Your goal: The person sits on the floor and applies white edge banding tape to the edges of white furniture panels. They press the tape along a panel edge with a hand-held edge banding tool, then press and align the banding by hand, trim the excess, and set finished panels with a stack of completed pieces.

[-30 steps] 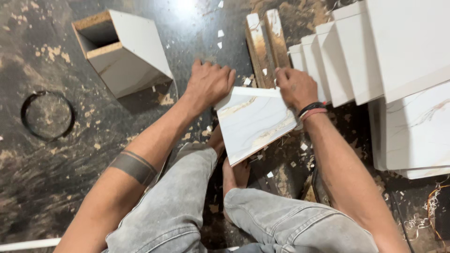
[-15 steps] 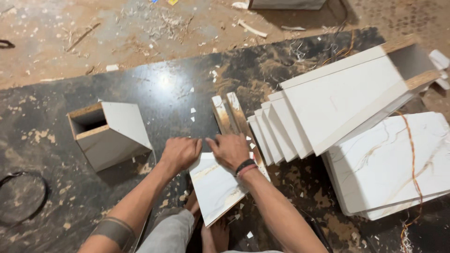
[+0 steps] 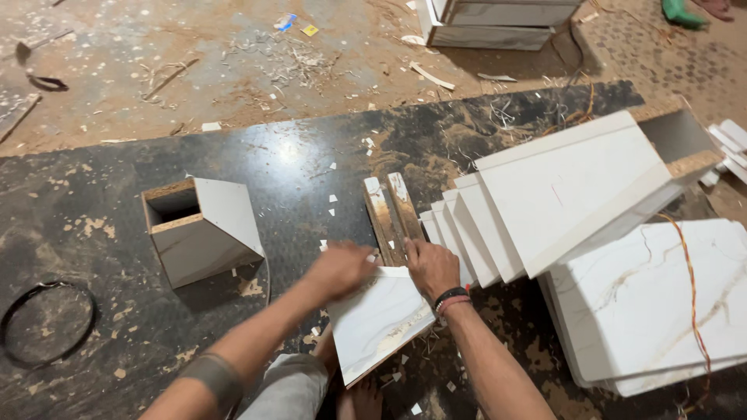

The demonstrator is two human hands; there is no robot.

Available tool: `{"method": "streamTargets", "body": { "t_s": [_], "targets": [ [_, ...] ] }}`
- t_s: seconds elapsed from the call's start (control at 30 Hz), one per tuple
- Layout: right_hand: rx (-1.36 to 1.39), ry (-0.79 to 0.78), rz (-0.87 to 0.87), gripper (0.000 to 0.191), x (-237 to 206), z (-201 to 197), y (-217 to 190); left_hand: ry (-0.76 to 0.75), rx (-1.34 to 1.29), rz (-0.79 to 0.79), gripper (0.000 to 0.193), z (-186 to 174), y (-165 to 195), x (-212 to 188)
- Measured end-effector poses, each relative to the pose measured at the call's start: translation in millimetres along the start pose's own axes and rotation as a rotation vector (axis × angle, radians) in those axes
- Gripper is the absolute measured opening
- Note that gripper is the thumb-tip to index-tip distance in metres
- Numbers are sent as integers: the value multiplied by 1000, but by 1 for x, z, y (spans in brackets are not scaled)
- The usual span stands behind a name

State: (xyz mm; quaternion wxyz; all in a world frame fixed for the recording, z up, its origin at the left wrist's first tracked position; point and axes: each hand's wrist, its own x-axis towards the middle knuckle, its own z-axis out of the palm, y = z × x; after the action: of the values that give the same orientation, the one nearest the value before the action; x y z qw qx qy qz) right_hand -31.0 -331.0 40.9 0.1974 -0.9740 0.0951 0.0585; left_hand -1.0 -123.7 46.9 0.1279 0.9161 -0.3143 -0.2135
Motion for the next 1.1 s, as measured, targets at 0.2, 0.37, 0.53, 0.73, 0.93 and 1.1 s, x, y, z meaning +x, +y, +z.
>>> {"method": "streamTargets", "body": {
  "t_s": [0.2, 0.37, 0.53, 0.73, 0.93, 1.1],
  "targets": [
    [-1, 71, -11, 48, -2, -2, -2, 85, 25, 218, 60, 20, 19, 6],
    [32, 59, 24, 46, 0, -2, 1, 285, -25, 353, 50, 37, -11, -10],
    [14, 51, 33, 47, -4, -2, 1, 605, 133, 332, 41, 46, -32, -42],
    [-27, 79, -59, 48, -6, -10, -7, 515, -2, 235, 37, 40, -24, -48],
    [-166, -7, -311, 53, 5, -3, -40, 583, 19, 274, 39, 38, -21, -48],
    [-109, -12, -381, 56, 9, 18, -74, 538, 26, 260, 34, 33, -23, -49]
  ]
}}
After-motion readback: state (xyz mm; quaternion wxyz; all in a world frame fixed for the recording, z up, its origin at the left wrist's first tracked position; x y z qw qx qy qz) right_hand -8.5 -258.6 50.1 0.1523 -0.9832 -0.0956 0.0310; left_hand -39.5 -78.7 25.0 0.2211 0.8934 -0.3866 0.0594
